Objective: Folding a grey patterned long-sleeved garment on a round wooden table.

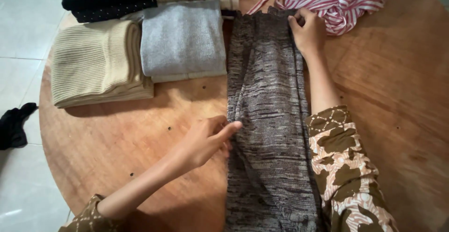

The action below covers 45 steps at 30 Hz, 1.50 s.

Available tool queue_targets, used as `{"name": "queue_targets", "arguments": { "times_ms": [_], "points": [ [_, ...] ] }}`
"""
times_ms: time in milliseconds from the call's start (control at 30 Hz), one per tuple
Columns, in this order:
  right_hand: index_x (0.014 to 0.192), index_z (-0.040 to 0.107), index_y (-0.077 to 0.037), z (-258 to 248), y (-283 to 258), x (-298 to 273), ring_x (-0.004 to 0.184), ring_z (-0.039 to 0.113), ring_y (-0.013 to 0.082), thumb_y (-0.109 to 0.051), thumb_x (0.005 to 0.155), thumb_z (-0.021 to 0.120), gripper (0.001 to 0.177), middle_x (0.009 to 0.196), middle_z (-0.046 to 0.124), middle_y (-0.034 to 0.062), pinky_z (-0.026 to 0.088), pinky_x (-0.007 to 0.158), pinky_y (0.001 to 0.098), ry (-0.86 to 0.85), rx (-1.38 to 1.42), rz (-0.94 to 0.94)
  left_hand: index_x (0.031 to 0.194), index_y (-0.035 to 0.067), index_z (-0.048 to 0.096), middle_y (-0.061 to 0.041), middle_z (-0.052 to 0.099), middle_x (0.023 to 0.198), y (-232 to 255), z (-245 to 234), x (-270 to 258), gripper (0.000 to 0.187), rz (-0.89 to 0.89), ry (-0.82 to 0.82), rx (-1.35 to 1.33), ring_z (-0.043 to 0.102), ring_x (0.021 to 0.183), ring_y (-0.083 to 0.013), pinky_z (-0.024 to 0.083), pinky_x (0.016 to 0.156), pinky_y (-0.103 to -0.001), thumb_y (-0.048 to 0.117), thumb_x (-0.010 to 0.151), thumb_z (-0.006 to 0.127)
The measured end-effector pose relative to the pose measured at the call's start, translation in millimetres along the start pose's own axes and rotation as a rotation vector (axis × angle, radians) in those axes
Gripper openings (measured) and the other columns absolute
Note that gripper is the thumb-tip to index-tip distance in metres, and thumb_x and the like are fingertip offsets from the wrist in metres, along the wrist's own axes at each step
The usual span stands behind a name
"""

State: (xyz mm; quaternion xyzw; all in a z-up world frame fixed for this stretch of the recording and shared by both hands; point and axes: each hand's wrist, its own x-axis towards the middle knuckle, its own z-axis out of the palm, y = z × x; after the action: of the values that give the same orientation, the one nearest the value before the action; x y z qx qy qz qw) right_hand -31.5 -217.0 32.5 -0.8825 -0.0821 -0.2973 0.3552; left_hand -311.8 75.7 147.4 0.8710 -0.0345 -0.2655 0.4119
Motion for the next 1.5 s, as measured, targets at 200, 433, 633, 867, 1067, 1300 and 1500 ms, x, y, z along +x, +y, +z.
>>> {"name": "queue_targets", "arguments": {
  "times_ms": [200, 433, 633, 867, 1067, 1300, 1500],
  "points": [
    [0.088, 0.070, -0.005, -1.9, -4.0, 0.5, 0.064, 0.070, 0.0267, -0.024, 0.096, 0.077, 0.022, 0.071, 0.070, 0.0117, 0.049, 0.058, 0.0399, -0.008, 0.001, 0.033, 0.097, 0.000, 0.059, -0.012, 0.074, 0.088, -35.6, 13.8, 35.1, 0.025, 0.073, -0.071, -0.260, 0.074, 0.079, -0.0177, 0.064, 0.072, -0.032, 0.019, 0.091, 0.074],
    [0.090, 0.071, -0.004, -0.1, -8.5, -3.7, 0.070, 0.070, 0.0323, -0.022, 0.097, 0.077, 0.020, 0.078, 0.072, 0.0150, 0.051, 0.062, 0.0447, 0.061, -0.111, -0.073, 0.127, 0.002, 0.046, -0.015, 0.057, 0.125, 10.1, 5.7, -5.0, 0.047, 0.005, -0.040, -0.084, 0.071, 0.096, -0.0204, 0.064, 0.072, -0.032, 0.006, 0.086, 0.070],
    [0.099, 0.072, -0.006, 4.1, -62.8, 16.8, 0.088, 0.067, 0.0278, -0.022, 0.104, 0.070, 0.017, 0.098, 0.072, 0.0129, 0.052, 0.088, 0.0464, 0.020, -0.223, -0.125, 0.148, 0.002, 0.041, -0.018, 0.041, 0.154, -10.8, 45.8, -6.0, 0.057, 0.505, 0.283, 0.865, 0.048, 0.131, -0.0296, 0.042, 0.104, -0.049, 0.020, 0.097, 0.059],
    [0.154, 0.036, -0.012, 42.1, -103.7, -27.7, 0.154, 0.007, 0.0380, -0.064, 0.102, 0.044, 0.073, 0.168, 0.014, 0.0179, 0.006, 0.115, 0.0758, -0.465, -0.482, -0.041, 0.162, 0.008, 0.033, -0.022, 0.025, 0.170, -33.3, 74.6, 5.2, 0.073, 0.928, 0.272, 0.726, 0.021, 0.159, -0.0378, 0.010, 0.128, -0.057, 0.052, 0.105, 0.042],
    [0.158, 0.034, -0.024, 19.6, -132.6, -21.4, 0.156, 0.003, 0.0330, -0.063, 0.094, 0.052, 0.077, 0.169, 0.011, 0.0107, -0.006, 0.111, 0.0804, -0.565, -0.453, 0.038, 0.165, 0.022, 0.031, -0.025, 0.021, 0.170, -32.8, 76.4, 0.0, 0.074, 0.886, 0.271, 0.665, 0.018, 0.158, -0.0472, 0.009, 0.127, -0.061, 0.058, 0.102, 0.043],
    [0.153, 0.045, -0.014, 94.1, -83.0, -37.4, 0.162, 0.023, 0.0304, -0.033, 0.108, 0.056, 0.051, 0.172, 0.030, 0.0093, 0.000, 0.127, 0.0720, -0.285, -0.649, -0.318, 0.166, 0.029, 0.031, -0.020, 0.023, 0.173, -36.7, 79.0, 6.3, 0.071, 0.920, 0.279, 0.703, 0.016, 0.159, -0.0498, 0.008, 0.126, -0.065, 0.059, 0.102, 0.043],
    [0.156, 0.039, 0.001, 76.8, -128.3, -47.3, 0.152, 0.024, 0.0418, -0.025, 0.093, 0.061, 0.072, 0.164, 0.031, 0.0220, 0.009, 0.121, 0.0658, -0.468, -0.460, -0.361, 0.166, 0.029, 0.031, -0.018, 0.024, 0.173, -39.8, 82.8, 5.7, 0.071, 0.916, 0.238, 0.699, 0.015, 0.160, -0.0498, 0.008, 0.126, -0.066, 0.057, 0.102, 0.043]
  ]
}}
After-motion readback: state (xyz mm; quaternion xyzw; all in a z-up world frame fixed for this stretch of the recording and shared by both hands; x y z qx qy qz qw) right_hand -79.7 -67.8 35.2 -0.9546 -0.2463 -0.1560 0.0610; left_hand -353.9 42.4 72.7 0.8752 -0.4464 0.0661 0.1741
